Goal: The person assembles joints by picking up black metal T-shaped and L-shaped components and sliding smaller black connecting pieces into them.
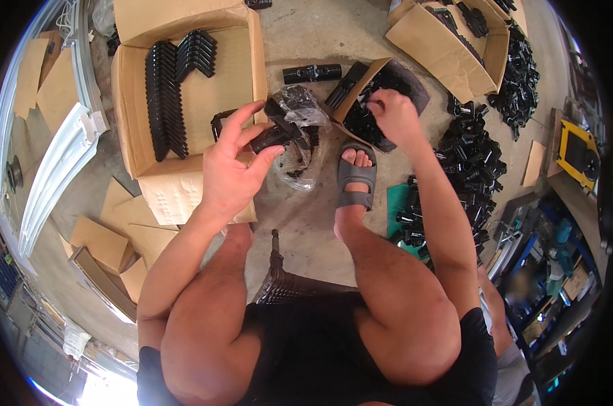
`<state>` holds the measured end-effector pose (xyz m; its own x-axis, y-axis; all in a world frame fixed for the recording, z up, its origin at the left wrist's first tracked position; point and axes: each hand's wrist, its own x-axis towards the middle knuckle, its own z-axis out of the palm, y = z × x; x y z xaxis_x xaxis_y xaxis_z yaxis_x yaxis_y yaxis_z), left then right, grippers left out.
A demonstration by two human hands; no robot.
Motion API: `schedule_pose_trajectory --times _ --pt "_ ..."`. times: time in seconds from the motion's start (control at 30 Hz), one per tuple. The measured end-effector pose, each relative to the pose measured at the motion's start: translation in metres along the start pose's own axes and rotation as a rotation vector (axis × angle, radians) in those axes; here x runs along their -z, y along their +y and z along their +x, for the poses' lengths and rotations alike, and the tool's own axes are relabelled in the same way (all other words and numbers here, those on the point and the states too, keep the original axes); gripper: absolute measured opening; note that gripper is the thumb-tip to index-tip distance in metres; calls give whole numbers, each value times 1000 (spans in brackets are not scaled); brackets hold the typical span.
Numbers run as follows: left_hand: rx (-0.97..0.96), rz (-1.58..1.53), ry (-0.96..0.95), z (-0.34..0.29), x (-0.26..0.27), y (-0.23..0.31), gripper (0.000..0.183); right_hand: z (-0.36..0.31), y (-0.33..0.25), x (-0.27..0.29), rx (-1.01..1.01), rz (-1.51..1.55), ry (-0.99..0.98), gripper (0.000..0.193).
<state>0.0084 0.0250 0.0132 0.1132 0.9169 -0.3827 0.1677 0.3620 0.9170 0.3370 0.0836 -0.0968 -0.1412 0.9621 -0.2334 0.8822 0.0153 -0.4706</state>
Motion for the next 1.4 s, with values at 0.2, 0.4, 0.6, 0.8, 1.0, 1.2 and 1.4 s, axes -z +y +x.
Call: schedule_pose_trajectory --times 0.2,0.4,0.6,0.8,1.0,1.2,1.4 --pt "-283 418 30 -2 2 1 73 -3 -19 -41 140 -81 53 19" --pt "-493 574 48 4 1 -5 77 4 -8 -33 188 -54 79 16" --pt "-609 759 47 6 5 -7 84 -27 -80 50 34 416 144 22" --pt "-663 778 60 6 3 -2 87 -46 -161 86 369 443 156 19" --pt "-662 803 77 6 3 0 89 -32 -173 53 706 177 295 25" --pt "-716 762 110 8 4 0 90 -26 -175 41 695 118 301 24" --pt "-706 742 114 6 4 3 90 -28 -179 35 665 56 318 25"
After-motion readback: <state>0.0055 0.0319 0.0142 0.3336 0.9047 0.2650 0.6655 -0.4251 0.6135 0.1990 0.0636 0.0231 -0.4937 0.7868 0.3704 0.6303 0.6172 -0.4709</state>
